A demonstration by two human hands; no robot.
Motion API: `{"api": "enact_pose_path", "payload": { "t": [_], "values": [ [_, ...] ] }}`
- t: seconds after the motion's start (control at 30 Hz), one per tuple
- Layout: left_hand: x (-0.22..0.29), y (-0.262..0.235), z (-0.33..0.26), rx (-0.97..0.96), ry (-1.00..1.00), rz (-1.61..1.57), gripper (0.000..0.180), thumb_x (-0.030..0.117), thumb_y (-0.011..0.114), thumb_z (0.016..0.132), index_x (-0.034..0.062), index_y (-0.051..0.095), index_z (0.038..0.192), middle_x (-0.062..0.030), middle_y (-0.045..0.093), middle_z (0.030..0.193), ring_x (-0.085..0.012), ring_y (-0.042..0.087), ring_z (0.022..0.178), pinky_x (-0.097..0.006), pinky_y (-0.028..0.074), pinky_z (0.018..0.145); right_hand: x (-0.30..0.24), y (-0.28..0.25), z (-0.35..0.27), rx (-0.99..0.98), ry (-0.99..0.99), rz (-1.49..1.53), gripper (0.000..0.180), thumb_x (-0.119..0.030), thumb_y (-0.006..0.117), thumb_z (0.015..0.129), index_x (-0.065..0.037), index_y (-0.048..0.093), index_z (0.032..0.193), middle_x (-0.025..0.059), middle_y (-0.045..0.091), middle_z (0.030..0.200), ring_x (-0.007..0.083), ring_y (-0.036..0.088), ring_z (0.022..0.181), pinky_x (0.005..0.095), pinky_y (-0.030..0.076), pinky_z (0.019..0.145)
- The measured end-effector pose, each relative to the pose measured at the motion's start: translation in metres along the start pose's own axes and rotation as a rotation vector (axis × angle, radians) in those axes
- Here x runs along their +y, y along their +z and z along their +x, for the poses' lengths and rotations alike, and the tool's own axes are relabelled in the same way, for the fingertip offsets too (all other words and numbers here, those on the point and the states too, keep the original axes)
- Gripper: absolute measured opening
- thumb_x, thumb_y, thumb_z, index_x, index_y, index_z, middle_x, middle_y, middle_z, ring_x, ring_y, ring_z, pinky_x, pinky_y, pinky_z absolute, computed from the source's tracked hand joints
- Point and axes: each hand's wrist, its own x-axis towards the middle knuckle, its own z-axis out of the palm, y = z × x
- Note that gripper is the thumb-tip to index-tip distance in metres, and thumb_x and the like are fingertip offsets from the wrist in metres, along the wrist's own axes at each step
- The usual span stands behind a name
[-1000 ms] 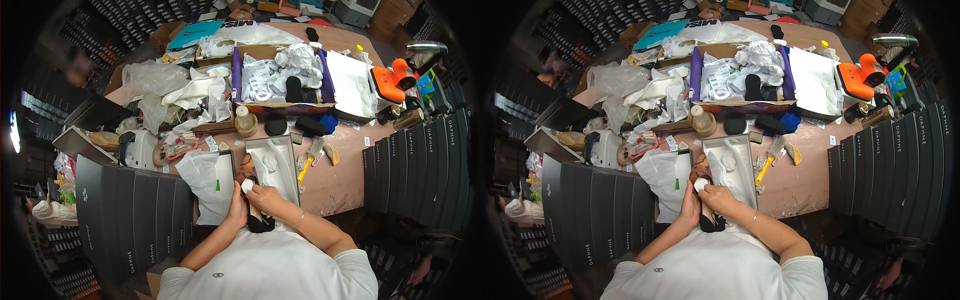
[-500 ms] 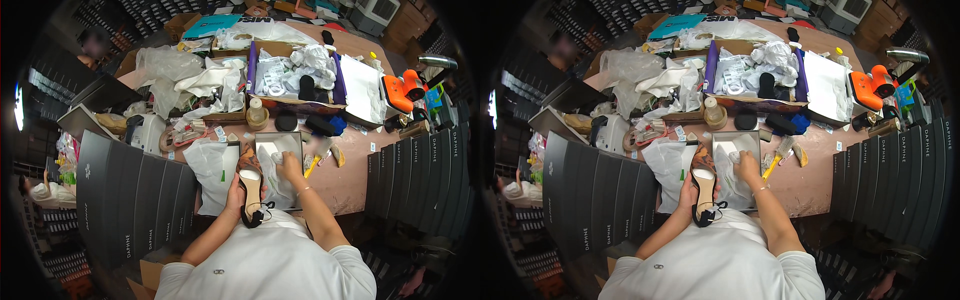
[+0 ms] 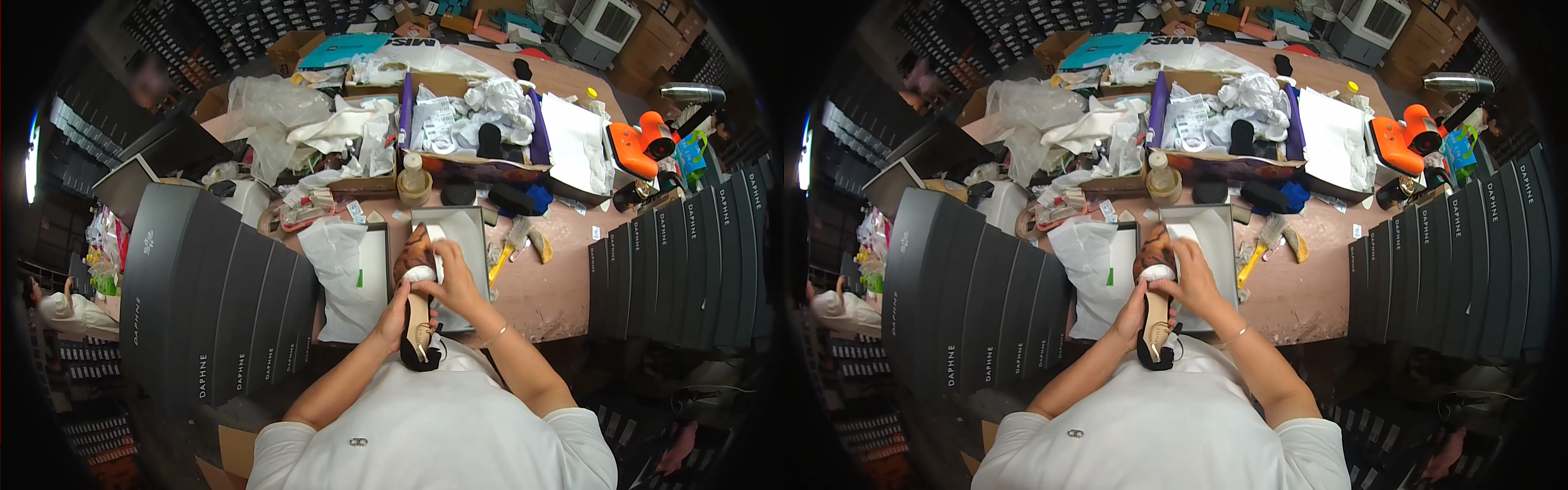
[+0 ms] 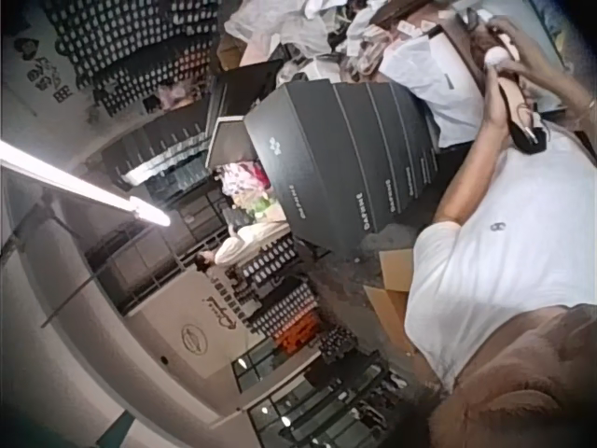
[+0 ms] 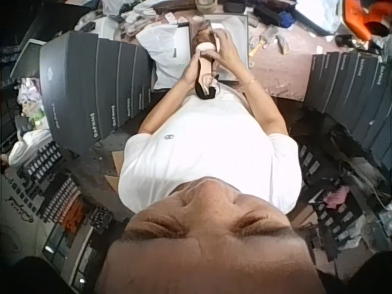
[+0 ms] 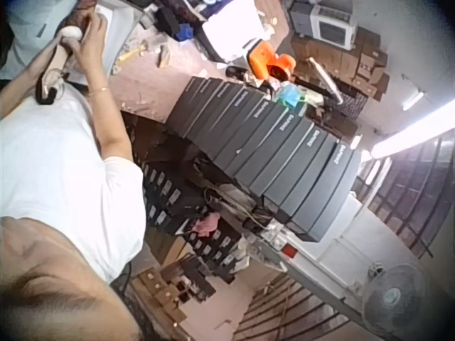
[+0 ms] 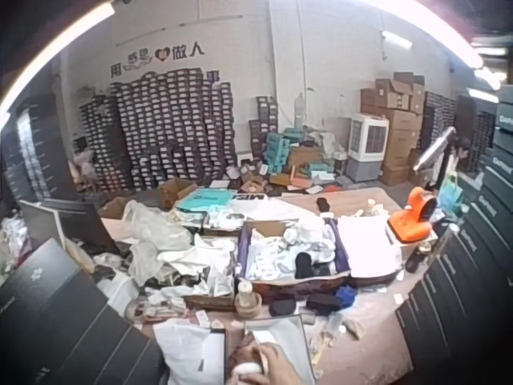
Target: Packing a pair of high-heeled shoes into a shoebox with tissue paper.
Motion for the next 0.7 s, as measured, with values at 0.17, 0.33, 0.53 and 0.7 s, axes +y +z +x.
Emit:
{"api": "enact_pose_path", "payload": {
  "t": [0.17, 0.33, 0.53, 0.7],
  "values": [
    [0.016, 0.008, -0.009, -0.115, 0.063, 0.072, 0.071, 0.071, 0.029, 0.089, 0.0075, 0.052, 0.111, -0.0080, 0.061, 0.080, -0.0155, 0.063, 0.066, -0.026, 0.053, 0.059, -0.011, 0.001, 0.006, -0.035, 0.101, 0.063, 0.083, -0.009, 0.076, 0.074, -0.006, 0.031, 0.143, 0.0191, 0.057, 0.118, 0.0253, 0.061, 0.101, 0.0321, 0.049, 0.086],
    [0.056, -0.010, -0.027, -0.387, 0.164, 0.245, 0.079, 0.068, 0.051, 0.083, -0.0025, 0.052, 0.118, -0.0134, 0.064, 0.088, -0.0201, 0.065, 0.076, -0.032, 0.055, 0.070, -0.035, -0.041, -0.003, -0.118, 0.211, 0.396, 0.073, -0.011, 0.074, 0.080, -0.003, 0.035, 0.141, 0.0145, 0.058, 0.117, 0.0209, 0.062, 0.094, 0.0327, 0.051, 0.081],
    [0.070, -0.037, -0.021, -0.425, 0.216, 0.275, 0.078, 0.065, 0.053, 0.083, -0.0050, 0.051, 0.116, -0.0176, 0.066, 0.088, -0.0236, 0.067, 0.079, -0.032, 0.055, 0.069, 0.044, 0.002, -0.092, -0.386, 0.425, -0.294, 0.051, -0.029, 0.072, 0.080, 0.001, 0.054, 0.117, 0.0184, 0.064, 0.096, 0.0321, 0.063, 0.086, 0.0409, 0.051, 0.073],
    [0.058, -0.130, 0.021, 0.474, 0.511, 1.278, 0.071, 0.045, 0.057, 0.091, -0.0048, 0.035, 0.137, -0.0272, 0.056, 0.119, -0.0288, 0.057, 0.112, -0.032, 0.046, 0.093, 0.083, 0.050, -0.098, -0.377, 0.427, -0.643, 0.031, -0.030, 0.066, 0.078, -0.002, 0.059, 0.090, 0.0178, 0.062, 0.089, 0.0362, 0.061, 0.084, 0.0471, 0.048, 0.073]
  ]
}}
